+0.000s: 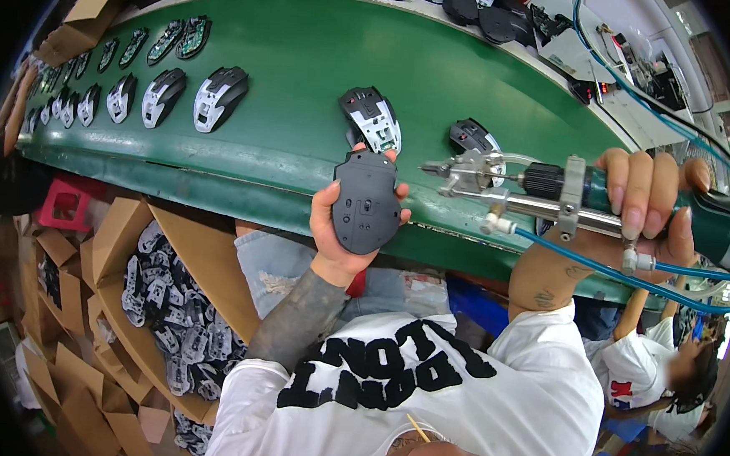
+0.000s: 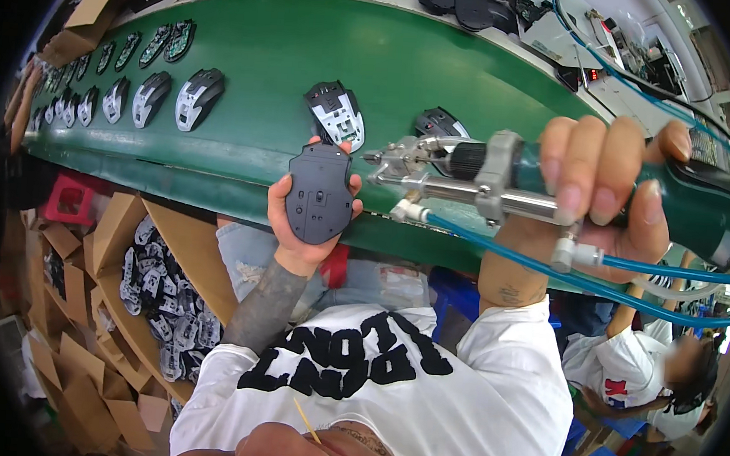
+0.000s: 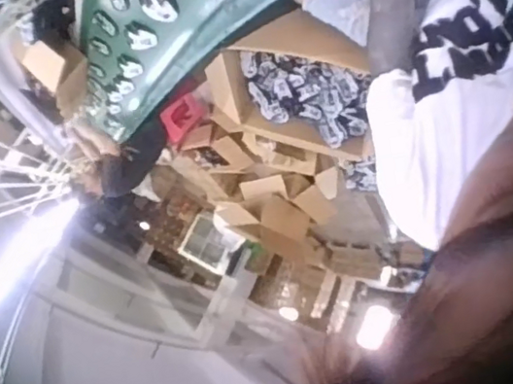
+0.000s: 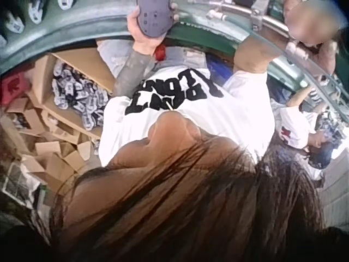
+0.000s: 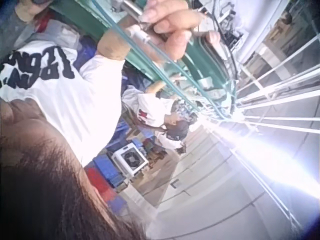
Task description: Assembling computer mice shells on a conveyor belt using a pneumatic screwdriver.
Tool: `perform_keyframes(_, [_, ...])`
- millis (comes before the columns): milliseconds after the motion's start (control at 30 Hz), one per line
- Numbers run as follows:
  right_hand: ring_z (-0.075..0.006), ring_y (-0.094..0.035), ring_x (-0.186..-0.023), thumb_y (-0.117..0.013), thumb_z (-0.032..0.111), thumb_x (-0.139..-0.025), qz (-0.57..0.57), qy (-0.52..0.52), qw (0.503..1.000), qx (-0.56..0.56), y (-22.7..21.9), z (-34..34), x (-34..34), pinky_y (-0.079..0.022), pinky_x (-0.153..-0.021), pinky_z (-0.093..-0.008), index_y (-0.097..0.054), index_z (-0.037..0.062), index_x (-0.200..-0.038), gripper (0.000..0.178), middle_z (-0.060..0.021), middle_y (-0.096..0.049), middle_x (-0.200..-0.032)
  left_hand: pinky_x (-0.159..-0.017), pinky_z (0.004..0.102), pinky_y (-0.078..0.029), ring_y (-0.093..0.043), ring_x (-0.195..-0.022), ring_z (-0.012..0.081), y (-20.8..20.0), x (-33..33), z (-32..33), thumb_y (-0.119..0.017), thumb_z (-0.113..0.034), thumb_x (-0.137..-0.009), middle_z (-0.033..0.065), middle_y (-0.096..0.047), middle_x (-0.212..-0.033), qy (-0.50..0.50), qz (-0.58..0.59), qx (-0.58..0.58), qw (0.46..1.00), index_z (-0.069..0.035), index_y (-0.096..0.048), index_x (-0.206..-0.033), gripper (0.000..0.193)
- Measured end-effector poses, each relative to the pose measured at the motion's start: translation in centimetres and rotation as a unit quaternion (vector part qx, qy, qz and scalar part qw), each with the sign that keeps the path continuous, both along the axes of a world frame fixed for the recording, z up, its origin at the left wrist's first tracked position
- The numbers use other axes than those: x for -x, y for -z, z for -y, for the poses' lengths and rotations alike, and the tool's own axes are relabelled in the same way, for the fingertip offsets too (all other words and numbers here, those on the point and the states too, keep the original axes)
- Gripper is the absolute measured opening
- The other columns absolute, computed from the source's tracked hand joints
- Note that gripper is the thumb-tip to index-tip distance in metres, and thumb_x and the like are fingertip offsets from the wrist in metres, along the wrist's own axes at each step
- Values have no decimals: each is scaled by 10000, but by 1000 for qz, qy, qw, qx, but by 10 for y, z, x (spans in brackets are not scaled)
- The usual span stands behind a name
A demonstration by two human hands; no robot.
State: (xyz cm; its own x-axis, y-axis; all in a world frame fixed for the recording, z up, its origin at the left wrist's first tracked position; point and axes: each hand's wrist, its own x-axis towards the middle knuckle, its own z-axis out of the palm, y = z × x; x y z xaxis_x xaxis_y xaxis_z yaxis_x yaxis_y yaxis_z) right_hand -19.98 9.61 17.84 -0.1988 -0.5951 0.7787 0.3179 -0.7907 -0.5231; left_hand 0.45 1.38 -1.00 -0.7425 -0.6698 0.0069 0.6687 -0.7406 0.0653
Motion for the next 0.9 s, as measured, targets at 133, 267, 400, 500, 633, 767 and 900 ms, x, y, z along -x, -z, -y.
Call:
perform_keyframes(133, [-169,-498,-552,-471,170,-876,-12,24,999,-37,0,9,-17,-386,-608,-327,-396,71,-1239,384,-19,-463,-670,-813,468,-501,-542,-1023,320,5,-9,1,-505,-417,-856,165,-340,-1417,3,-7,22,1000,-198,-301,-1414,633])
perform_keyframes(267, [-233,-582,-709,-465,184,-878,-48,-30,997,-43,4,16,-6,-432,-693,-368,-323,33,-1327,494,-104,-550,-811,-904,433,-465,-534,-1069,271,-2,-18,-7,-652,-369,-816,203,-309,-1432,-125,191,268,936,-137,-221,-1446,798])
perform_keyframes(400, [-280,-488,-1188,-418,236,-902,-22,341,936,-86,26,17,-30,-406,-961,-356,-306,-28,-1367,546,-236,-478,-1272,-963,341,-421,-502,-1121,215,-30,-43,-2,-848,-147,-628,179,-370,-1391,-202,388,477,762,-44,-214,-1435,1032])
perform_keyframes(500, [-201,-538,-1087,-420,285,-912,224,-171,957,-67,61,-69,-45,-455,-838,-270,-440,-3,-1243,439,-170,-516,-1214,-953,331,-436,-496,-1130,210,-46,-44,-4,-854,-80,-593,166,-407,-1357,-231,447,508,699,-23,-223,-1426,1047])
perform_keyframes(633, [-389,-448,-1180,-671,391,-744,-293,449,844,17,137,-39,-122,-342,-1032,-487,-344,-44,-1312,787,-263,-424,-1239,-910,361,-474,-560,-1078,280,-43,-45,-13,-874,-155,-561,152,-521,-1258,-334,486,562,580,-30,-371,-1334,931])
perform_keyframes(767, [-273,-596,-1043,-702,127,-777,-214,205,873,-387,125,-11,-143,-463,-905,-352,-384,-16,-1299,628,-199,-560,-1182,-941,383,-443,-533,-1111,321,-43,-45,-19,-834,-147,-600,164,-530,-1261,-416,444,632,480,-1,-355,-1346,898])
perform_keyframes(900, [-162,-590,-995,-713,124,-797,-94,120,895,-419,132,-15,-142,-473,-873,-305,-459,-23,-1228,522,-104,-614,-1077,-1015,417,-373,-472,-1187,374,-73,-76,-28,-774,-142,-690,201,-444,-1348,-238,484,640,546,36,-260,-1403,896])
